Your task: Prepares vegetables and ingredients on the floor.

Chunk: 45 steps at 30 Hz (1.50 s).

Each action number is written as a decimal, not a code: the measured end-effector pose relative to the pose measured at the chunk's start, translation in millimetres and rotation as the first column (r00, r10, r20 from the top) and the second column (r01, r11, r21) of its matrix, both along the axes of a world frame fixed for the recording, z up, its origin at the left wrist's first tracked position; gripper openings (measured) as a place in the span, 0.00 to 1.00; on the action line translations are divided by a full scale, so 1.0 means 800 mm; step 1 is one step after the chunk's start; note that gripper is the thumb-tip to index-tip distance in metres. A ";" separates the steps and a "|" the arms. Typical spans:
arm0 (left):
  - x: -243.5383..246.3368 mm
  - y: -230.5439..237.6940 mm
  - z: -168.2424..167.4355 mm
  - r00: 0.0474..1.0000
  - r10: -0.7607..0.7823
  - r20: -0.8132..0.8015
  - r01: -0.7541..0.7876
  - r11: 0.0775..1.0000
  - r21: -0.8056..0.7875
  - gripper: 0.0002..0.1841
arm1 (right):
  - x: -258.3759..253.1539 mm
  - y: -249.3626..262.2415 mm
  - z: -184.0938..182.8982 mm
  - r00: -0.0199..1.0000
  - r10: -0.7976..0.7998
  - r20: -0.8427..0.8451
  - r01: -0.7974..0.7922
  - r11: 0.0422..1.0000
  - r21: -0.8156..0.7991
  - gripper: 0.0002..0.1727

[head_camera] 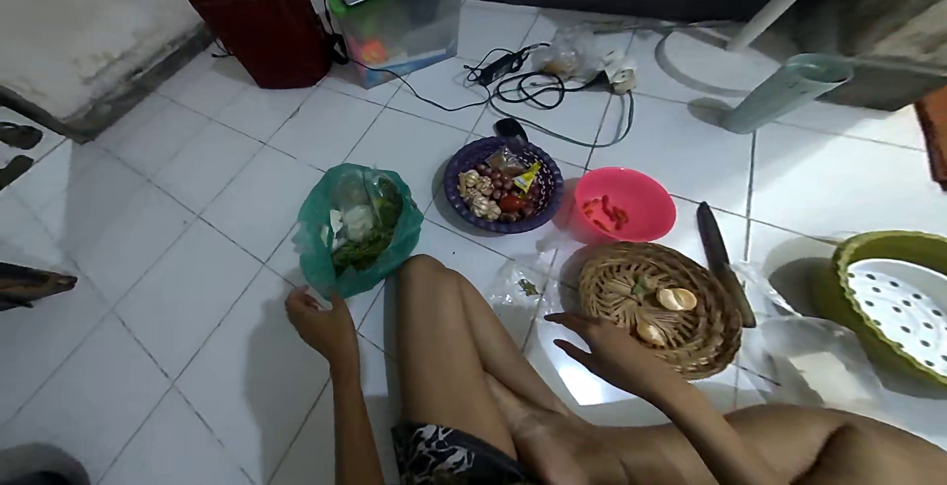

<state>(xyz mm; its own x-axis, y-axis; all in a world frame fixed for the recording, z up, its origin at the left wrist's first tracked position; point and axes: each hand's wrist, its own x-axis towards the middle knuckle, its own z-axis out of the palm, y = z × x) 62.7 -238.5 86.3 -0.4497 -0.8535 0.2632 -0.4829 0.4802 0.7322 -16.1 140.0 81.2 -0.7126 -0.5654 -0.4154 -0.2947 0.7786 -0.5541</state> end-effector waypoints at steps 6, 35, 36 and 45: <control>-0.079 0.010 0.057 0.942 -0.322 -0.094 0.291 0.923 -0.252 0.29 | 0.004 0.005 0.004 1.000 -0.011 -0.005 0.011 1.000 -0.026 0.22; -0.134 -0.030 0.118 0.724 -0.304 -0.619 0.175 0.949 -0.261 0.23 | 0.030 0.056 -0.002 0.988 -0.158 0.000 0.157 0.983 -0.100 0.22; -0.129 -0.028 0.129 0.661 -0.316 -0.680 0.167 0.946 -0.278 0.23 | 0.030 0.054 -0.002 0.988 -0.154 0.006 0.154 0.983 -0.101 0.22; -0.147 0.101 0.073 0.672 -0.658 -0.341 0.470 0.734 -0.490 0.15 | 0.034 0.052 -0.012 0.991 -0.132 0.009 0.132 0.980 -0.147 0.22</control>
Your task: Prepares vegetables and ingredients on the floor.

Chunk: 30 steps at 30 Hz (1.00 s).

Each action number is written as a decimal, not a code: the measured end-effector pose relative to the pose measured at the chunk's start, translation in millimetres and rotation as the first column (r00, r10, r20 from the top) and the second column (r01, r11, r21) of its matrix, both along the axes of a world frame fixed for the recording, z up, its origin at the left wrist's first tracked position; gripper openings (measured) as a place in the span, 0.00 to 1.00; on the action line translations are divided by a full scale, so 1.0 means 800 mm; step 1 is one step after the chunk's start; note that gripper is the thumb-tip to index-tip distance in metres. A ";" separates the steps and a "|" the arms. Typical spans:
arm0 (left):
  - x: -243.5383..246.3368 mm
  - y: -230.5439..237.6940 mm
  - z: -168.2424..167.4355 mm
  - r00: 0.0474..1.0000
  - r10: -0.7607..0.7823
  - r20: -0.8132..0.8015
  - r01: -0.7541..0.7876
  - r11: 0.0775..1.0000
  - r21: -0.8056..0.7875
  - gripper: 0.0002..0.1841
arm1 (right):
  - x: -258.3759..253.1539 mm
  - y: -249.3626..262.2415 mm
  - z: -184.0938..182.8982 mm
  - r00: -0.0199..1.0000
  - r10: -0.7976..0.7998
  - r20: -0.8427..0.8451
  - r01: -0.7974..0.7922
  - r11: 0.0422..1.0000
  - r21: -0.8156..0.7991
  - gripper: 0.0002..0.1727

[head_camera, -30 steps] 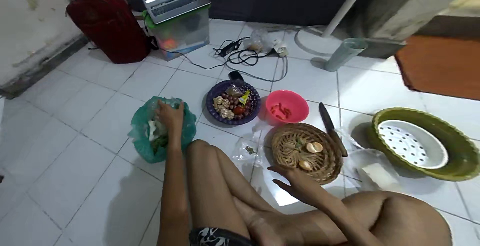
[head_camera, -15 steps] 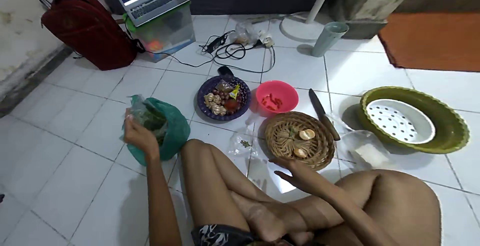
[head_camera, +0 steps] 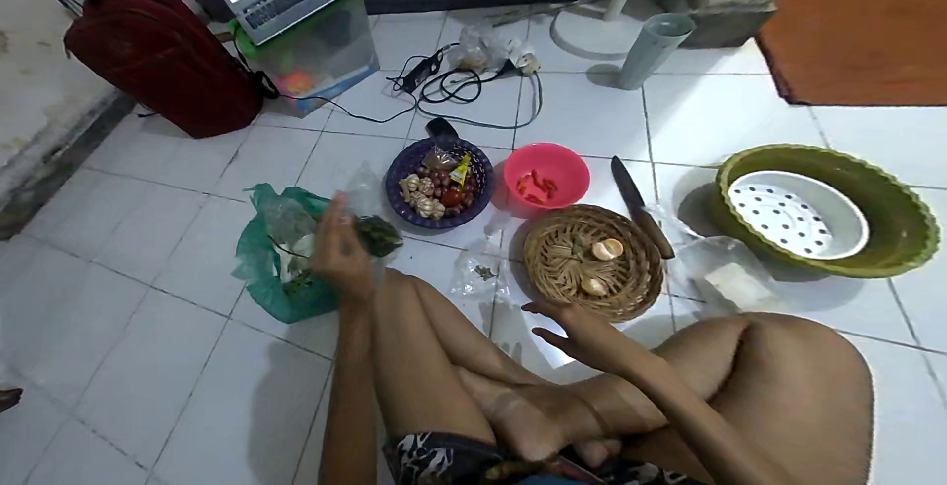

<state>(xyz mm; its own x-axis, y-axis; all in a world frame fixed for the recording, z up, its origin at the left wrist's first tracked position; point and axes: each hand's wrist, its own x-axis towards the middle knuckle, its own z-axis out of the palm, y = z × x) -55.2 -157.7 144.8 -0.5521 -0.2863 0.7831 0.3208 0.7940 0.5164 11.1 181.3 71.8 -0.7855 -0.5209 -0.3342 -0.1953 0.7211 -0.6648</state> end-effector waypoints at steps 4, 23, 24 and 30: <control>-0.046 0.051 -0.080 0.911 0.096 0.402 -0.087 0.995 -0.042 0.17 | 0.005 0.006 0.002 1.000 -0.023 0.017 0.023 0.999 0.029 0.22; -0.029 -0.152 0.073 0.755 0.054 0.654 -0.186 0.973 0.134 0.19 | 0.020 0.015 -0.017 0.996 -0.086 -0.033 0.084 0.994 -0.064 0.20; -0.046 -0.171 0.075 0.698 -0.040 0.715 -0.170 0.961 0.219 0.20 | 0.019 0.015 -0.017 0.996 -0.083 -0.044 0.080 0.994 -0.069 0.20; -0.101 -0.221 0.051 0.115 0.056 0.992 -0.138 0.990 -0.039 0.32 | 0.015 0.013 -0.009 0.996 -0.089 -0.007 0.089 0.995 -0.051 0.21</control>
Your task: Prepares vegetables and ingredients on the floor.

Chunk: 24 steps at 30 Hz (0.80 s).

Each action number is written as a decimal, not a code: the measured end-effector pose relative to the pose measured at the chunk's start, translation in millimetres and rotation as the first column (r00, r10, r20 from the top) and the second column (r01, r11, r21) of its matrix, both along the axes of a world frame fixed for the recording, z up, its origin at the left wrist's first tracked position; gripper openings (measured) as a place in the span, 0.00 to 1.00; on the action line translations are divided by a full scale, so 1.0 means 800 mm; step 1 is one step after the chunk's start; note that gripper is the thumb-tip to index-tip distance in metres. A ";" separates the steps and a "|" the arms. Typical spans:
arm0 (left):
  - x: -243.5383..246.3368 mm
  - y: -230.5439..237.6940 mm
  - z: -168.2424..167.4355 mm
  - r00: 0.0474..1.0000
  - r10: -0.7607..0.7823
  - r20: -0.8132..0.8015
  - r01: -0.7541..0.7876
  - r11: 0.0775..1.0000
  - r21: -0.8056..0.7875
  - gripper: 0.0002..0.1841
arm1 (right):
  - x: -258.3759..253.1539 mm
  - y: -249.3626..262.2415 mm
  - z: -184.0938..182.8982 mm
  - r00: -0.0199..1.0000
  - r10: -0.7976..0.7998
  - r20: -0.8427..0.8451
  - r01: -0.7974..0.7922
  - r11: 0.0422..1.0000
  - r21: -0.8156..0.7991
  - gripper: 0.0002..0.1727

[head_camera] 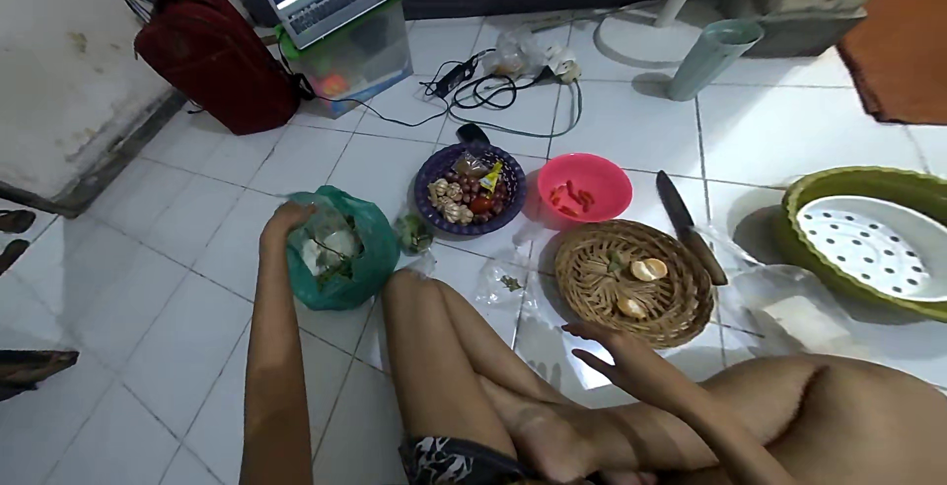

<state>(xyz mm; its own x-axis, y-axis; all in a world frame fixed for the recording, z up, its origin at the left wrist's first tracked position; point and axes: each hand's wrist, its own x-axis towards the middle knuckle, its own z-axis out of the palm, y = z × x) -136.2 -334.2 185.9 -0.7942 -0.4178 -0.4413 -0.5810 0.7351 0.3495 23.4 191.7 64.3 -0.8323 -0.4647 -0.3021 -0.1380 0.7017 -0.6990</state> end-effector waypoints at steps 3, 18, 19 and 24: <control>-0.001 0.014 -0.017 0.978 0.046 0.205 -0.014 0.988 -0.156 0.44 | 0.005 0.007 -0.004 1.000 -0.006 -0.028 0.006 1.000 -0.022 0.20; 0.043 -0.002 -0.112 0.960 0.043 -0.275 -0.102 0.973 -0.207 0.35 | 0.013 0.007 -0.007 1.000 -0.009 0.002 0.009 0.999 -0.030 0.20; 0.049 -0.001 -0.113 0.952 0.032 -0.305 -0.103 0.970 -0.220 0.34 | 0.014 0.007 -0.010 1.000 -0.008 -0.002 0.008 0.999 -0.039 0.20; 0.094 0.014 -0.120 0.818 0.023 -0.574 -0.147 0.974 -0.171 0.29 | 0.019 0.009 -0.015 1.000 -0.012 0.015 0.012 0.999 -0.031 0.21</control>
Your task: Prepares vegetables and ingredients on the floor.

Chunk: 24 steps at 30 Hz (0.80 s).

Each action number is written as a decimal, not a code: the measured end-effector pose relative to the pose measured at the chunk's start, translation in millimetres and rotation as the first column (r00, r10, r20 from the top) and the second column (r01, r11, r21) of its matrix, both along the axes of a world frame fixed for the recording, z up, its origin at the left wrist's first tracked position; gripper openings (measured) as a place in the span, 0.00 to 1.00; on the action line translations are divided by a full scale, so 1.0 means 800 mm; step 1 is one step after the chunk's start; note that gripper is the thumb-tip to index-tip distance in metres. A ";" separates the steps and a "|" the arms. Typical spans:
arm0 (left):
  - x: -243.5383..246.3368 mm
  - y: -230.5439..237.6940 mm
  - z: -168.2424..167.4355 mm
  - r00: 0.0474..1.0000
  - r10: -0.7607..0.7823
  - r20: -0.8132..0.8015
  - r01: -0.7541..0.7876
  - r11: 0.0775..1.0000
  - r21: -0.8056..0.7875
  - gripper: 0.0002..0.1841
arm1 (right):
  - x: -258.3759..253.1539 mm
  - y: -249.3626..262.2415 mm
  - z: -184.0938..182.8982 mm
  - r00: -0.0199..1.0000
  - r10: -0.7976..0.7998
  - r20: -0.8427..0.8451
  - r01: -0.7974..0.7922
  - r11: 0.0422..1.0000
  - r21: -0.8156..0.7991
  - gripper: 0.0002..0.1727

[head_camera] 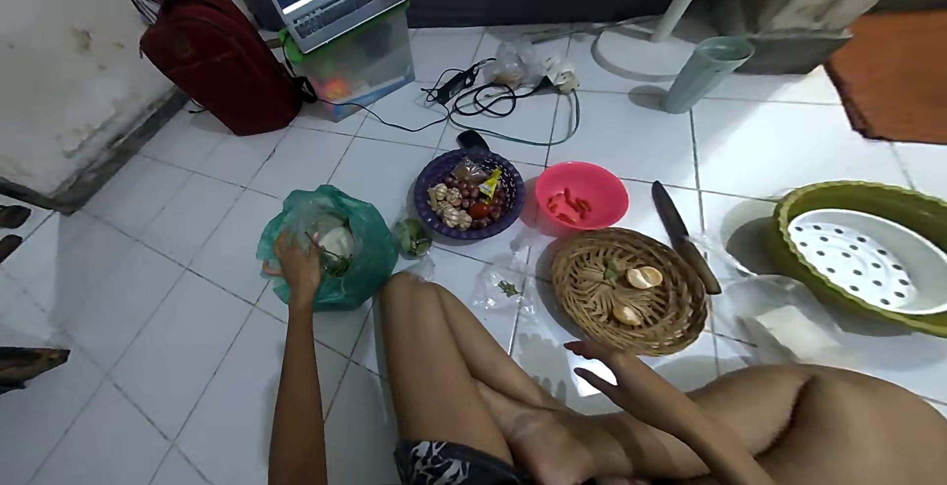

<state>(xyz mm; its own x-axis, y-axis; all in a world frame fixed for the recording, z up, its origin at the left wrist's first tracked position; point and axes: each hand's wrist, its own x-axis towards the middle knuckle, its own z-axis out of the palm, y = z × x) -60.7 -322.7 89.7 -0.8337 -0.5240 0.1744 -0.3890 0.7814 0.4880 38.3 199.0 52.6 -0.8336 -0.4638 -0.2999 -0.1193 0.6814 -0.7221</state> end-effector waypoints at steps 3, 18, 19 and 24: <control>0.023 0.015 0.017 0.986 0.015 -0.164 0.005 0.992 0.124 0.28 | 0.001 0.004 0.004 1.000 -0.003 0.012 0.003 1.000 0.024 0.21; 0.158 -0.006 0.205 0.708 0.154 -0.689 -0.004 0.977 0.214 0.29 | -0.005 -0.010 -0.003 0.999 0.027 -0.032 -0.028 1.000 -0.005 0.21; 0.173 0.000 0.217 0.710 0.177 -0.681 -0.040 0.976 0.212 0.29 | -0.005 -0.013 -0.004 0.999 0.030 -0.030 -0.031 0.999 -0.010 0.21; 0.237 0.036 0.194 0.905 0.207 -0.372 -0.194 0.978 0.070 0.29 | -0.009 -0.024 -0.009 0.996 0.068 -0.057 -0.071 0.997 -0.037 0.20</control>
<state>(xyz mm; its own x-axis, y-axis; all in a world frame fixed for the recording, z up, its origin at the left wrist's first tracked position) 128.7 -294.0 244.6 -0.5865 -0.6833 0.4349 -0.3193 0.6885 0.6511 31.2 180.0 45.6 -0.8138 -0.5317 -0.2345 -0.2060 0.6412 -0.7392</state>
